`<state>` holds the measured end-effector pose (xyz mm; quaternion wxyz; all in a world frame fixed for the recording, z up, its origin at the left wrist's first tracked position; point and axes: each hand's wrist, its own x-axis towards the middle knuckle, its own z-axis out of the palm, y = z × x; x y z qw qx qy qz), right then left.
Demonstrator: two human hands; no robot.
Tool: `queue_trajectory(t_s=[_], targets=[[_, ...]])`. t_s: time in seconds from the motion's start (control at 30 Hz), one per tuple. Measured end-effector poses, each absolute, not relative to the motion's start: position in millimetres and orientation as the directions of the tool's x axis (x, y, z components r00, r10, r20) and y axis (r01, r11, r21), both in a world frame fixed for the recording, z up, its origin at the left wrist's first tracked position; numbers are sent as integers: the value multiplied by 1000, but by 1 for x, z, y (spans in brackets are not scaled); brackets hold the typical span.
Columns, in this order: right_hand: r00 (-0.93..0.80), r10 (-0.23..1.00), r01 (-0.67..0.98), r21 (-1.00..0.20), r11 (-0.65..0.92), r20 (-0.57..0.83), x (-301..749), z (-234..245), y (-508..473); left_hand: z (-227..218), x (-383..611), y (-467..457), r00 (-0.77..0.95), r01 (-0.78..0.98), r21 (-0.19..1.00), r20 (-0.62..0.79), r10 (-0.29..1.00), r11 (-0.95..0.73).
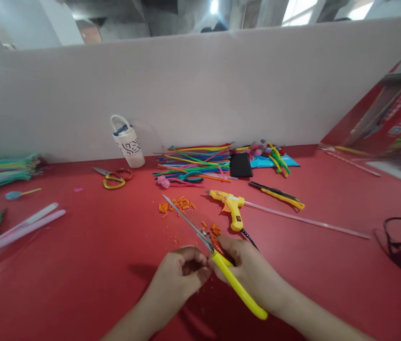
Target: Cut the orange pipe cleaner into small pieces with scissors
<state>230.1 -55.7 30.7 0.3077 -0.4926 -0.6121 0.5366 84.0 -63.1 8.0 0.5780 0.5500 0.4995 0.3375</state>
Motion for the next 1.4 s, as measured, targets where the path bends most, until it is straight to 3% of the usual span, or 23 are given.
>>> queue_trajectory(t_s=[0.17, 0.3, 0.57, 0.97, 1.4], targets=[[-38, 999, 529, -848, 2, -21, 243, 26, -37, 13, 77, -59, 262, 344, 936, -19, 965, -75], [41, 999, 624, -781, -4, 27, 254, 19, -21, 13, 72, -53, 251, 407, 893, 91, 964, -191], [47, 993, 689, -723, 45, 106, 265, 10, -11, 1, 58, -37, 77, 366, 909, 186, 980, -201], [-91, 986, 828, -539, 154, 143, 265, 7, -22, 3, 44, -24, 19, 475, 858, 213, 977, -196], [-146, 988, 888, -435, 150, 43, 259, -6, -23, -2, 14, 4, -1, 766, 628, 213, 977, -136]])
